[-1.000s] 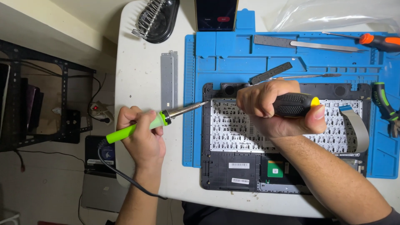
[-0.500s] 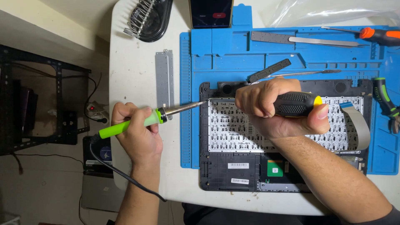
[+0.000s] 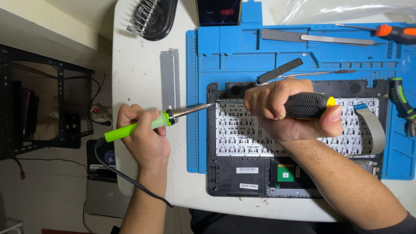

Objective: Securing a laptop keyboard shield to the chassis by melting plastic rivets with a soldering iron.

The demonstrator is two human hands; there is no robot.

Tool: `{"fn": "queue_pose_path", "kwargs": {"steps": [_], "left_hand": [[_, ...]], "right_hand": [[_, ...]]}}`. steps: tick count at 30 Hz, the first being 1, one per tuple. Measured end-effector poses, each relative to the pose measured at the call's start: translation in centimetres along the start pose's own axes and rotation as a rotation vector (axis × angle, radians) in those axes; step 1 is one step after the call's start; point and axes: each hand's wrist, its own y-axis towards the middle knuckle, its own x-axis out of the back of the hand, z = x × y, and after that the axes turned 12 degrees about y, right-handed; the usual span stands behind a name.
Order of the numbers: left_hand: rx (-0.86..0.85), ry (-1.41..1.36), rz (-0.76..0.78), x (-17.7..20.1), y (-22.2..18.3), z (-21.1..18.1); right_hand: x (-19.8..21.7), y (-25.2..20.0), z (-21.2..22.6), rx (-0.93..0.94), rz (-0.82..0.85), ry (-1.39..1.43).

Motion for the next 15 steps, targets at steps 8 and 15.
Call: {"fn": "queue_pose_path", "kwargs": {"steps": [8,15], "left_hand": [[0.001,-0.052,-0.021,0.07,0.04,-0.13],[-0.043,-0.038,-0.007,-0.2,-0.02,0.08]], "right_hand": [[-0.26,-0.04,-0.21,0.034,-0.013,-0.028],[-0.36,-0.12,-0.4,0.052,-0.02,-0.001]]}}
